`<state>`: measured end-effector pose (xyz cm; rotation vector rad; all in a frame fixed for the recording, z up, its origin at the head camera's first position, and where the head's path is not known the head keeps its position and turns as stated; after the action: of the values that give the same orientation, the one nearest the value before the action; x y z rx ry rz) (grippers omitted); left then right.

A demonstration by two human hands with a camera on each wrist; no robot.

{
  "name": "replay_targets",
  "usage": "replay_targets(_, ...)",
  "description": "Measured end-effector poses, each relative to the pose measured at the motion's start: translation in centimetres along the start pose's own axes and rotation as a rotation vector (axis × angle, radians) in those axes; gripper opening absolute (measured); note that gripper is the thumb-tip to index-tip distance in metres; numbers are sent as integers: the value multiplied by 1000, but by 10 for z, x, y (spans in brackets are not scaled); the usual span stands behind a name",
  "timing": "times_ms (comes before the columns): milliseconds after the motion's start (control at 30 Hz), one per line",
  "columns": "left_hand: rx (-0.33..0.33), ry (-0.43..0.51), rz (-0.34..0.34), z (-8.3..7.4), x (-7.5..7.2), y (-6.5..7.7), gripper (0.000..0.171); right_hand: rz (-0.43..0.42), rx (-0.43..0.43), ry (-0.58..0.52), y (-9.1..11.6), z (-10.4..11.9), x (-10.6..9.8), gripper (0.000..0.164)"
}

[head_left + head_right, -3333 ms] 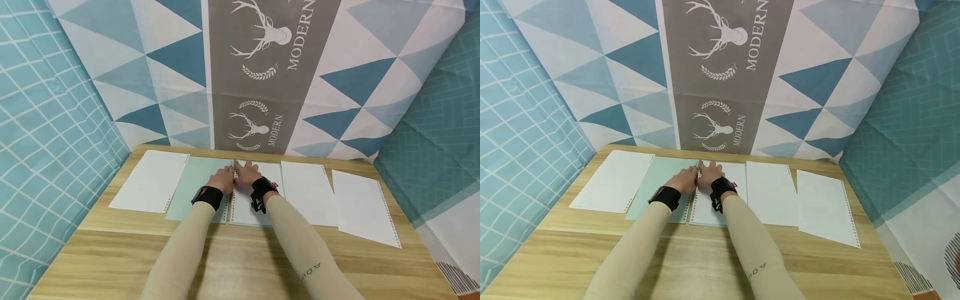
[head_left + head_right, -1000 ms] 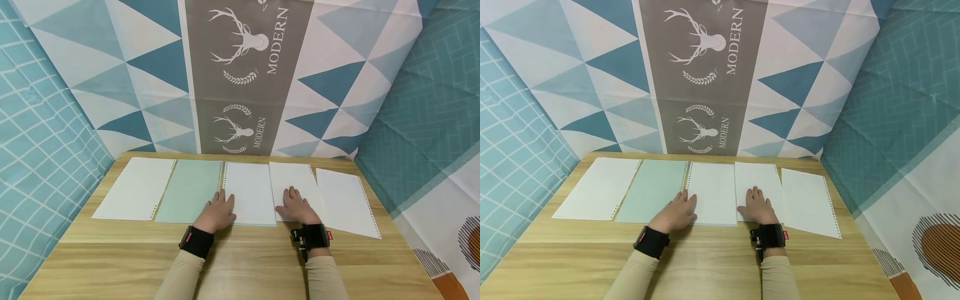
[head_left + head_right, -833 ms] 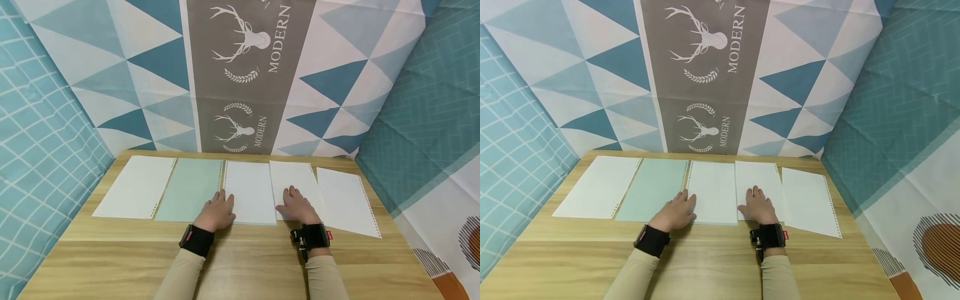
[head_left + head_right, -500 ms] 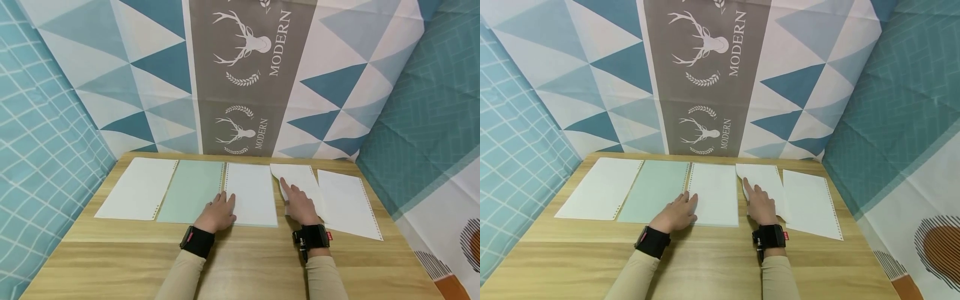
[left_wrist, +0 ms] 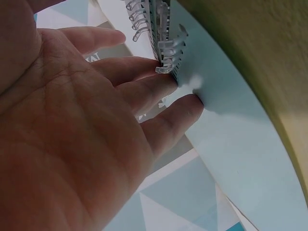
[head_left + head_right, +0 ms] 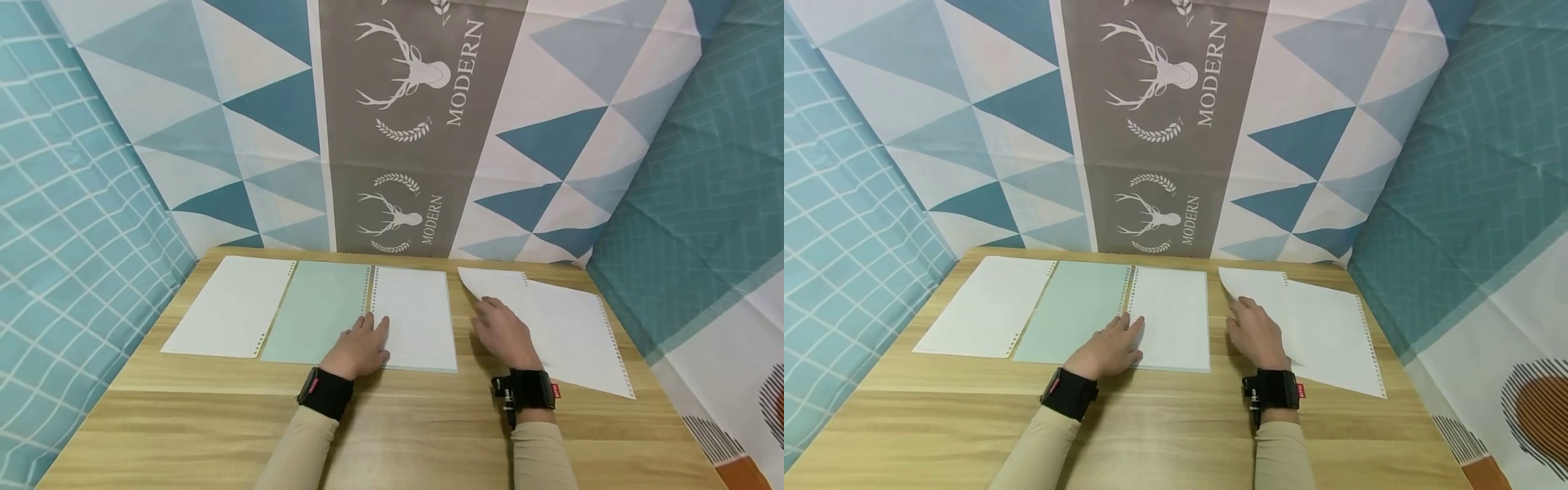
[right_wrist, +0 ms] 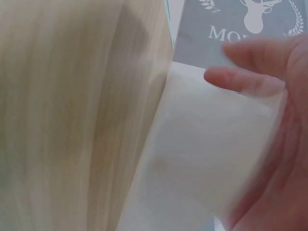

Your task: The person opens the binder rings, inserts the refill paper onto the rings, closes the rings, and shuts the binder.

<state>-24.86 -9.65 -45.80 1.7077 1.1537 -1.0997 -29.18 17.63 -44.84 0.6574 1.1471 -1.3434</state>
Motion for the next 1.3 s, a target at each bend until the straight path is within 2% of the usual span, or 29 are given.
replay_targets(167, 5, -13, -2, 0, 1, -1, 65, -6, 66, -3, -1, -7, 0, 40)
replay_targets(300, 13, -27, -3, -1, 2, 0, 64, 88, 142, 31, 0, -19, 11, 57)
replay_targets(400, 19, -42, -4, -2, 1, 1, 64, 149, 129, 77, 1, -23, 18, 49)
replay_targets(500, 20, -55, -8, -2, 0, 1, 63, 157, 78, 120, 0, -21, 19, 35)
replay_targets(533, 20, -56, -9, -2, -1, 1, 63, 152, 78, 120, -1, -20, 19, 35)
replay_targets(667, 19, -56, -10, -3, -1, 1, 64, 110, 98, 122, -2, -16, 16, 46)
replay_targets(867, 13, -33, 3, -4, 1, 2, 69, -11, 123, 103, -1, -16, 9, 56)
replay_targets(1000, 12, -21, -2, -5, 2, 2, 71, -92, 101, 94, -1, -13, -2, 64)
replay_targets(1100, 11, -13, 1, -5, 1, 1, 71, -165, 54, 96, 0, -9, -13, 54)
replay_targets(1200, 9, -12, 5, -5, 1, 1, 69, -222, 50, 85, 0, -8, -20, 39)
replay_targets(1300, 12, -18, 6, -5, 1, 1, 67, -265, 55, 65, 1, -9, -24, 32)
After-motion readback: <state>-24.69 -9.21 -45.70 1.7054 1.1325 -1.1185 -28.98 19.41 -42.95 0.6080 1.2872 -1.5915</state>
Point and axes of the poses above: each hand's wrist, its own y-axis away from the middle knuckle, its own x-axis out of the palm, z = x × y, the point moved 5 cm from there along -y, towards the middle knuckle, and after that the axes turned 3 degrees about -z, right-handed, at the moved point
